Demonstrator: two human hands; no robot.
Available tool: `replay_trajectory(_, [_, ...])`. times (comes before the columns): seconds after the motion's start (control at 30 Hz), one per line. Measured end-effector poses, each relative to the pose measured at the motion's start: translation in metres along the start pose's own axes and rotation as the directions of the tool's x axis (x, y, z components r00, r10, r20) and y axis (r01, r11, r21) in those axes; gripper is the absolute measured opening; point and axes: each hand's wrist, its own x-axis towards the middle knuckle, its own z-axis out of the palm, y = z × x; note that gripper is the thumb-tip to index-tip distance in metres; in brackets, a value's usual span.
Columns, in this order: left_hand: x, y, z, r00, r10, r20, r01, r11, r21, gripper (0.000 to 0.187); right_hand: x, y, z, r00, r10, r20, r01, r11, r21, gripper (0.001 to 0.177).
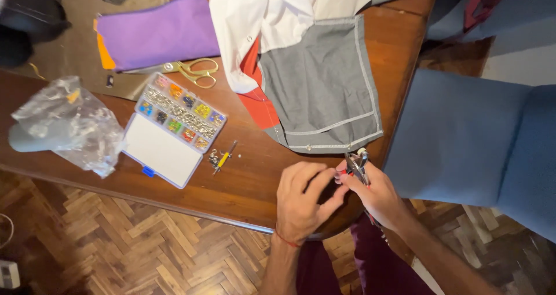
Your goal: Attaching metal eyelets to a fabric banner using a hand-held grommet punch tool
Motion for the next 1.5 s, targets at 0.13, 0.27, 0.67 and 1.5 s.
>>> replay_trajectory(0.13, [0.007,-0.021,0.012,0.996,0.085,-0.040,-0.085,0.996,0.017,0.015,0.006,0.029,-0.002,1.000,0.013,0.027,-0.008,0.985,-0.170,0.029])
replay_trajectory(0.27, [0.002,-0.041,0.028,0.987,0.139,-0.074,-0.134,0.988,0.077,0.011,0.001,0.037,0.005,0.989,-0.137,0.058,0.148,0.937,-0.317,0.039])
replay_trajectory(0.67, [0.001,-0.036,0.031,0.947,0.236,-0.217,-0.237,0.971,0.021,0.004,-0.002,0.056,0.024,0.801,-0.598,-0.028,0.561,0.767,-0.311,0.059])
replay_trajectory(1.5, [0.043,-0.048,-0.011,0.974,-0.071,0.215,0.122,0.964,-0.238,0.011,0.006,0.010,-0.011,0.964,-0.059,0.258,0.192,0.827,-0.529,0.049])
